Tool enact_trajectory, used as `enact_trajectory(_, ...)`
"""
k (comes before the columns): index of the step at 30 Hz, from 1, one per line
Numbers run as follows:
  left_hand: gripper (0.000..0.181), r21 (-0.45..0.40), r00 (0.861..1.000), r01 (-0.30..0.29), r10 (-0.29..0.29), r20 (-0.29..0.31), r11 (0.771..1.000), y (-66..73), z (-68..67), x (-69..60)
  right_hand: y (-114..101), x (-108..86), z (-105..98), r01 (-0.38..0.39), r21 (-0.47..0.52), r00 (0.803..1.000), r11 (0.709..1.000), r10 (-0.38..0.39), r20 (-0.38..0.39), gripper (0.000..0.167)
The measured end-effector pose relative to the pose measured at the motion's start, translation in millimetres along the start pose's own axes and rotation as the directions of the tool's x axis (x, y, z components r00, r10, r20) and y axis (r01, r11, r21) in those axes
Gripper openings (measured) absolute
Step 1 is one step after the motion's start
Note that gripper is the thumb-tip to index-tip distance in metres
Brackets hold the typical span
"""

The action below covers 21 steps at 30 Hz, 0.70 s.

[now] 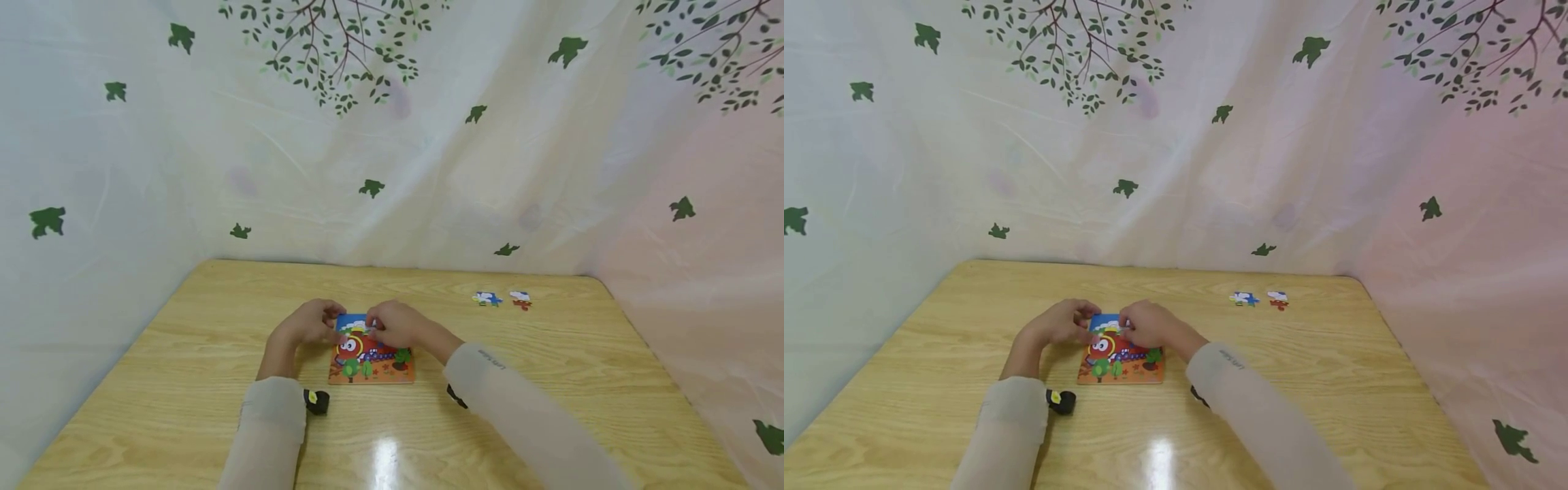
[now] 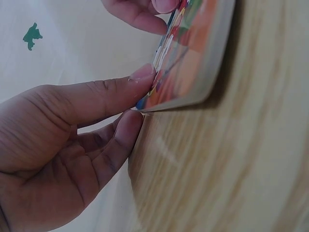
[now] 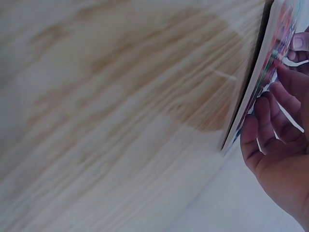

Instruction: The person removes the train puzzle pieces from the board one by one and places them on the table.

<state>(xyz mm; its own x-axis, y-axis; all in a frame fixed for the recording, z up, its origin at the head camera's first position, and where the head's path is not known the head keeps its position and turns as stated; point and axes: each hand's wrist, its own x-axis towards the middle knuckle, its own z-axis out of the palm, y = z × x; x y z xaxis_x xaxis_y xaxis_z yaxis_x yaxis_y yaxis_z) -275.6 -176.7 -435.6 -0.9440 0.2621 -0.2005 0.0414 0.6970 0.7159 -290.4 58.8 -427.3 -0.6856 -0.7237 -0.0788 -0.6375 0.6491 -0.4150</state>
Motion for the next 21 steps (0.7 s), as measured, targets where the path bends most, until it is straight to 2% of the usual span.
enact_trajectory(5, 0.053, 0.003, 1.0, -0.004, 0.004, 0.003, 1.0, 0.9, -0.3, -0.6, -3, 3.3, 2, -0.01, -0.008, 1.0, 1.0, 0.01, 0.015, 0.027)
enact_trajectory(11, 0.052, 0.007, 1.0, -0.01, 0.01, 0.012, 1.0, -0.6, -1.1, 0.9, -5, 7.2, 1, -0.065, 0.044, 0.997, 0.997, 0.063, 0.042, 0.038)
enact_trajectory(21, 0.052, 0.014, 1.0, -0.018, 0.018, 0.017, 1.0, -2.0, -3.1, 3.2, -7, 15.5, -3, -0.155, 0.161, 0.987, 0.975, 0.145, 0.07, 0.034)
